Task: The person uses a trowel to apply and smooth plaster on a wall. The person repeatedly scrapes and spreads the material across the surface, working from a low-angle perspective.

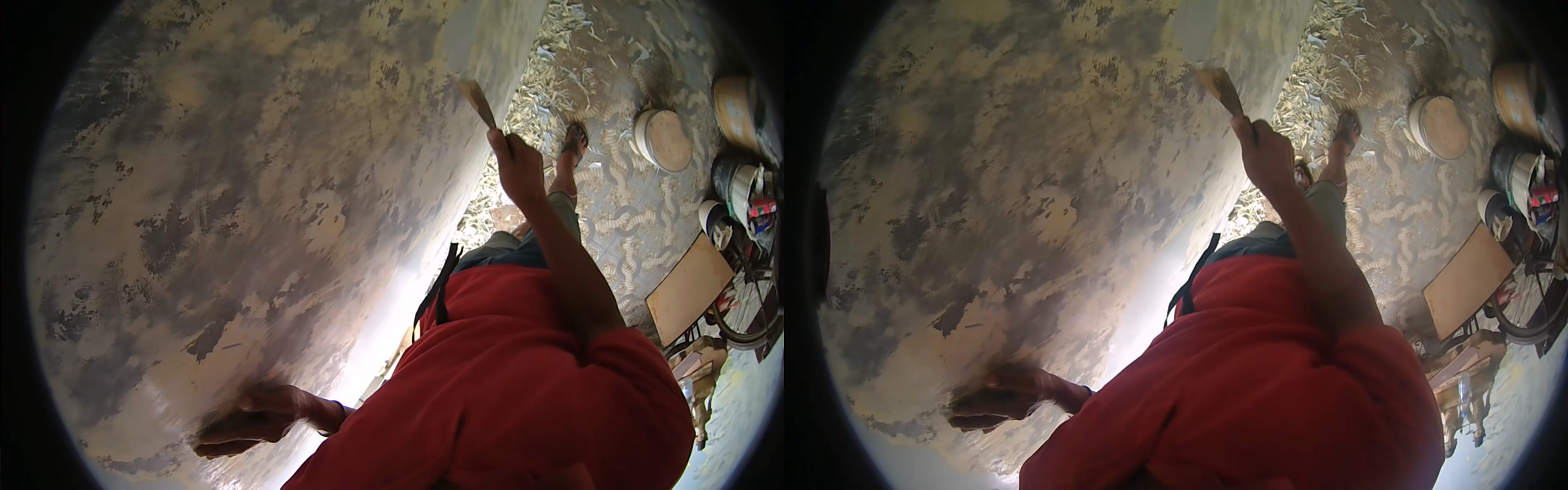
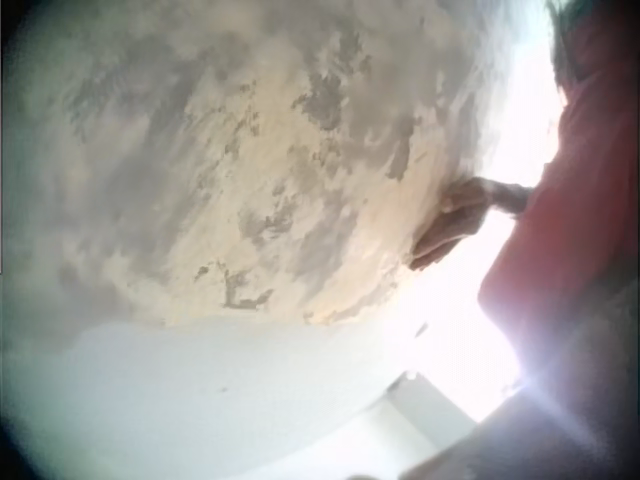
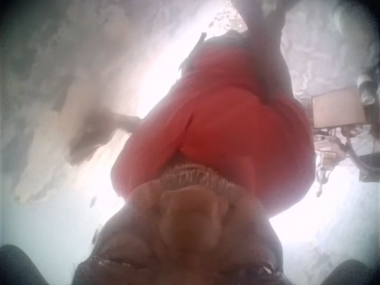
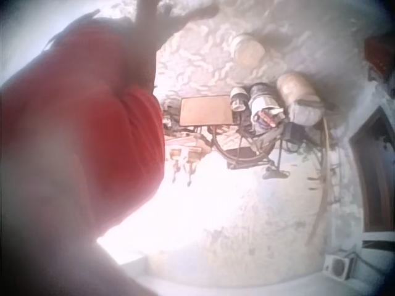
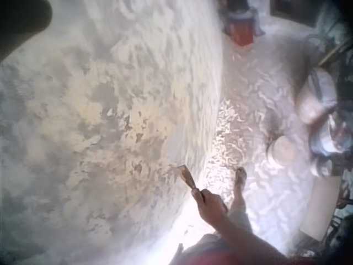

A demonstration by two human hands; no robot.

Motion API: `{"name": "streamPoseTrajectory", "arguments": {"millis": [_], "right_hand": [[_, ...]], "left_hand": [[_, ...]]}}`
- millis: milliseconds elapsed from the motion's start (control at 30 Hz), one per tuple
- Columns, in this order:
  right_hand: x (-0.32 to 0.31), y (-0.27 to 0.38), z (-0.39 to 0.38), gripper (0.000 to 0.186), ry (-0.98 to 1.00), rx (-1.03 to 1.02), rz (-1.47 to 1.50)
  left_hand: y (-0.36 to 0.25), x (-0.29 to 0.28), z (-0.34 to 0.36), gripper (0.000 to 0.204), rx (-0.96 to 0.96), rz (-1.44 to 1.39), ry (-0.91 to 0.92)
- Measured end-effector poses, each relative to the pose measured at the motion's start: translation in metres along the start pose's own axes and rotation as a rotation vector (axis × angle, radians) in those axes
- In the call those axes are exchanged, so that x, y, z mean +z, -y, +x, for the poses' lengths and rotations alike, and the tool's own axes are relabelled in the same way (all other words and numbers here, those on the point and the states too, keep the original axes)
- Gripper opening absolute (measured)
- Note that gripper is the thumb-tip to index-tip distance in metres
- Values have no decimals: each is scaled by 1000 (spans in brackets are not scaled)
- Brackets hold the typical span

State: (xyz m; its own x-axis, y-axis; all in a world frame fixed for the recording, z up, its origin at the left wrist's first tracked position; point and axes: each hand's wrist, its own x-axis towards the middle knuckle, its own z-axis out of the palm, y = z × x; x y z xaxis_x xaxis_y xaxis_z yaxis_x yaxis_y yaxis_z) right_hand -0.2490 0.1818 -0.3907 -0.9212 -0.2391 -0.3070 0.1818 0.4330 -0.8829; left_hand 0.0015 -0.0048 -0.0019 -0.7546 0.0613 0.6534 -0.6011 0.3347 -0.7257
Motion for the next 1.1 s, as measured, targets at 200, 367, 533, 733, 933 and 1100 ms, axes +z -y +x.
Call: {"name": "streamPoseTrajectory", "arguments": {"millis": [200, 367, 533, 733, 933, 1100], "right_hand": [[9, 7, 12, 61, -40, -20, 47], [5, -3, -13, 62, 8, 27, 26], [6, 16, 14, 63, 4, 16, 48], [4, 18, -5, 60, 8, 6, 41], [-7, 22, 3, 60, -4, -13, 10], [-6, 29, -11, 61, 56, 33, 15]], "left_hand": [[-2, 4, 3, 68, -5, -49, -44], [-6, 0, 3, 68, -116, -57, -35], [-6, 1, 6, 68, -81, -79, -59], [-6, 1, 5, 70, -104, -72, -52], [-8, -1, 6, 70, -85, -59, -44], [-3, 3, 3, 70, -68, -50, -80]]}}
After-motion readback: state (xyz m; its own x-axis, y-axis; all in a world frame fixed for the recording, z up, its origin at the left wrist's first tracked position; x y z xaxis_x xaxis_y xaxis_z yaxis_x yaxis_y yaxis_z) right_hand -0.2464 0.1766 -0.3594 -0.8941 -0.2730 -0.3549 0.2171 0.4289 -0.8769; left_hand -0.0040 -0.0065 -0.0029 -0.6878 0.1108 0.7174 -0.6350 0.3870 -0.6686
